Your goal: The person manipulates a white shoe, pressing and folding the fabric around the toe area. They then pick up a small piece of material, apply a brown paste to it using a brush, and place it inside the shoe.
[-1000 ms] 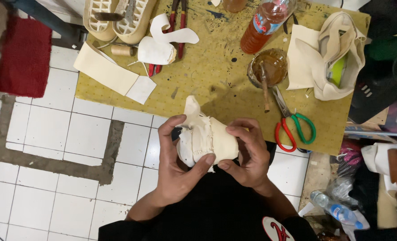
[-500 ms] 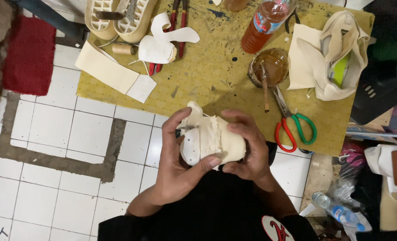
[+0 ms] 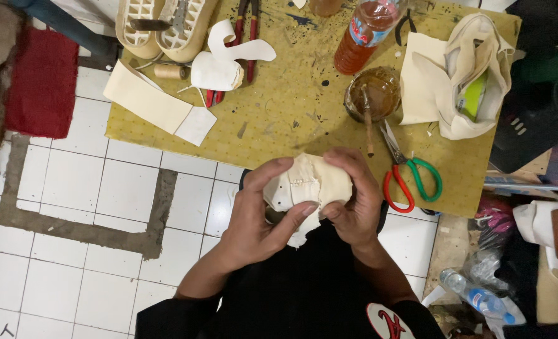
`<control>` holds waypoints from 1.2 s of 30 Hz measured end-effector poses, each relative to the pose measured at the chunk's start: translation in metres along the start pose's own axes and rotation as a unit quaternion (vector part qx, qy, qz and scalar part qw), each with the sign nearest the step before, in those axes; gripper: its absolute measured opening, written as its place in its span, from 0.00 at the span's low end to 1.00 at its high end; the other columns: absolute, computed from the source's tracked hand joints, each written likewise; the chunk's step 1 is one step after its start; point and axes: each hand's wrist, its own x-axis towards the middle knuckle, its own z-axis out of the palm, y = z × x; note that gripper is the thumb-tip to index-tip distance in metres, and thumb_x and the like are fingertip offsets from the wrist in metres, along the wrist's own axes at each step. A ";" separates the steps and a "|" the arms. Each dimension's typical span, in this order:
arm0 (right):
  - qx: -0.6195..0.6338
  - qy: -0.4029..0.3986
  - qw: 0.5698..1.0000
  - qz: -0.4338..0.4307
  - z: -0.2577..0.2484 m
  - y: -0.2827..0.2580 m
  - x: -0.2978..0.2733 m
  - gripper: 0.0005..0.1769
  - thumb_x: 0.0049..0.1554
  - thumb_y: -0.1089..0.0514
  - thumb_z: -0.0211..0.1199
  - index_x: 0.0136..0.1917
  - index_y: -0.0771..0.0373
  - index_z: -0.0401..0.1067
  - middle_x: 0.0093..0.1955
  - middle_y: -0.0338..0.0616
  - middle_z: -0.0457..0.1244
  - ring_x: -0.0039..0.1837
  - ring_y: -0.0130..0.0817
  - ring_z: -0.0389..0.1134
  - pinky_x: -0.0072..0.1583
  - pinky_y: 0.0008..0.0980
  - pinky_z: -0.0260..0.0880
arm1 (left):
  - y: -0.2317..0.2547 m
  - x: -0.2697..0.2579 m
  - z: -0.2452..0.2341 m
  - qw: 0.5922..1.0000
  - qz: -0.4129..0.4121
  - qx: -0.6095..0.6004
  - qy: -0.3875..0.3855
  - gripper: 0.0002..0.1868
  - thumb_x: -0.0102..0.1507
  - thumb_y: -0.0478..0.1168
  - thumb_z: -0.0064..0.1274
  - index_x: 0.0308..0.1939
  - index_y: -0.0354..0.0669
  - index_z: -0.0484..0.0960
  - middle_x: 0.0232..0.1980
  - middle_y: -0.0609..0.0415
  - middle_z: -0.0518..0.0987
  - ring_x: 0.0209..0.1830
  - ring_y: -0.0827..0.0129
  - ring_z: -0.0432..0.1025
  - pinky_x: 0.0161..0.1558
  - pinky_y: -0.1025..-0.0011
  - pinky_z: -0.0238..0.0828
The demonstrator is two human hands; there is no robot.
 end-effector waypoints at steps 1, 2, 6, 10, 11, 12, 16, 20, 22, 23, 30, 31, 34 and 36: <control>-0.001 0.002 1.000 -0.001 0.000 -0.002 0.002 0.44 0.58 0.24 0.54 0.63 0.68 0.68 0.61 0.55 0.61 0.64 0.42 0.64 0.66 0.38 0.66 | 0.000 0.002 -0.001 1.000 0.002 -0.001 -0.001 0.35 0.65 0.41 0.65 0.70 0.39 0.61 0.68 0.46 0.68 0.67 0.58 0.72 0.67 0.65 0.71; -0.010 0.002 1.000 -0.003 0.000 -0.004 0.004 0.43 0.59 0.25 0.53 0.63 0.68 0.68 0.61 0.55 0.61 0.64 0.42 0.64 0.65 0.38 0.66 | 0.001 0.005 -0.003 1.000 -0.011 -0.003 -0.015 0.37 0.65 0.43 0.63 0.72 0.39 0.60 0.70 0.42 0.68 0.71 0.54 0.70 0.71 0.63 0.68; -0.075 0.003 0.997 -0.009 0.003 -0.008 0.009 0.38 0.61 0.31 0.52 0.64 0.68 0.67 0.60 0.55 0.61 0.63 0.44 0.65 0.65 0.40 0.67 | 0.011 0.014 -0.005 0.997 -0.078 -0.020 -0.021 0.35 0.68 0.44 0.55 0.74 0.40 0.55 0.77 0.43 0.64 0.79 0.52 0.62 0.77 0.58 0.59; -0.087 0.015 0.996 -0.015 0.009 -0.007 0.015 0.33 0.62 0.37 0.52 0.63 0.70 0.67 0.60 0.56 0.62 0.63 0.46 0.65 0.65 0.42 0.68 | 0.007 0.012 0.001 0.996 -0.080 -0.041 0.014 0.35 0.69 0.44 0.54 0.75 0.38 0.55 0.78 0.44 0.62 0.80 0.55 0.58 0.81 0.58 0.53; -0.072 0.000 0.997 -0.004 0.009 -0.008 0.017 0.33 0.61 0.38 0.52 0.63 0.69 0.67 0.61 0.55 0.63 0.64 0.46 0.65 0.66 0.42 0.67 | 0.007 0.013 0.001 0.995 -0.089 -0.042 0.018 0.37 0.69 0.45 0.52 0.76 0.38 0.52 0.79 0.42 0.58 0.81 0.54 0.56 0.81 0.57 0.52; -0.057 -0.015 0.998 0.006 0.010 -0.008 0.019 0.32 0.61 0.39 0.52 0.64 0.69 0.66 0.62 0.54 0.63 0.65 0.45 0.65 0.68 0.42 0.66 | 0.007 0.013 0.001 0.994 -0.098 -0.042 0.022 0.38 0.70 0.47 0.51 0.76 0.37 0.50 0.80 0.40 0.55 0.82 0.53 0.54 0.81 0.57 0.51; 0.084 -0.073 0.993 0.041 0.013 0.010 0.016 0.41 0.64 0.34 0.52 0.75 0.67 0.52 0.70 0.56 0.58 0.71 0.43 0.62 0.73 0.42 0.62 | 0.011 0.021 0.001 0.961 -0.151 -0.232 0.023 0.46 0.69 0.37 0.50 0.80 0.44 0.32 0.80 0.43 0.50 0.63 0.68 0.69 0.61 0.69 0.73; 0.050 -0.005 0.997 0.061 0.016 0.021 0.011 0.44 0.63 0.25 0.47 0.71 0.65 0.56 0.70 0.50 0.53 0.71 0.38 0.57 0.73 0.38 0.59 | 0.008 0.020 0.001 0.983 -0.120 -0.133 -0.044 0.46 0.71 0.39 0.50 0.81 0.39 0.33 0.55 0.51 0.49 0.53 0.69 0.40 0.55 0.66 0.38; 0.044 0.028 0.996 0.077 0.018 0.018 0.011 0.41 0.63 0.27 0.47 0.69 0.64 0.57 0.68 0.49 0.54 0.67 0.37 0.59 0.70 0.36 0.60 | 0.009 0.017 0.006 0.984 -0.124 -0.103 -0.076 0.45 0.71 0.39 0.51 0.81 0.40 0.35 0.24 0.60 0.69 0.19 0.77 0.62 0.26 0.76 0.60; 0.034 0.061 0.996 0.062 0.019 0.018 0.012 0.39 0.63 0.28 0.47 0.69 0.64 0.57 0.67 0.48 0.54 0.67 0.36 0.58 0.69 0.36 0.60 | 0.011 0.016 0.010 0.988 -0.109 -0.107 -0.016 0.43 0.68 0.36 0.56 0.78 0.40 0.42 0.32 0.55 0.77 0.26 0.74 0.71 0.31 0.76 0.70; 0.004 0.121 0.993 -0.007 0.012 0.036 0.004 0.39 0.61 0.36 0.50 0.71 0.66 0.46 0.69 0.52 0.46 0.68 0.36 0.53 0.77 0.40 0.49 | 0.016 0.025 0.009 0.989 -0.108 -0.104 0.015 0.09 0.63 0.42 0.61 0.36 0.40 0.83 0.25 0.50 0.85 0.25 0.70 0.80 0.25 0.72 0.73; 0.004 0.119 0.993 -0.007 0.012 0.038 0.002 0.39 0.61 0.36 0.50 0.71 0.66 0.46 0.69 0.52 0.46 0.68 0.36 0.53 0.77 0.40 0.49 | 0.014 0.022 0.012 0.988 -0.109 -0.104 0.017 0.09 0.63 0.42 0.61 0.36 0.40 0.83 0.25 0.50 0.85 0.25 0.70 0.80 0.25 0.72 0.73; 0.013 0.118 0.993 -0.016 0.011 0.043 -0.003 0.36 0.61 0.41 0.50 0.70 0.64 0.43 0.71 0.56 0.46 0.69 0.38 0.53 0.77 0.41 0.49 | 0.011 0.021 0.018 0.986 -0.094 -0.138 0.026 0.08 0.64 0.39 0.62 0.35 0.37 0.86 0.25 0.48 0.83 0.25 0.70 0.78 0.27 0.72 0.72; 0.043 0.094 0.995 0.011 0.012 0.046 -0.008 0.39 0.59 0.43 0.57 0.72 0.60 0.41 0.75 0.54 0.42 0.68 0.37 0.54 0.76 0.42 0.51 | 0.016 0.026 0.017 0.983 -0.059 -0.169 0.049 0.10 0.66 0.37 0.58 0.29 0.38 0.83 0.22 0.49 0.78 0.23 0.68 0.72 0.28 0.71 0.69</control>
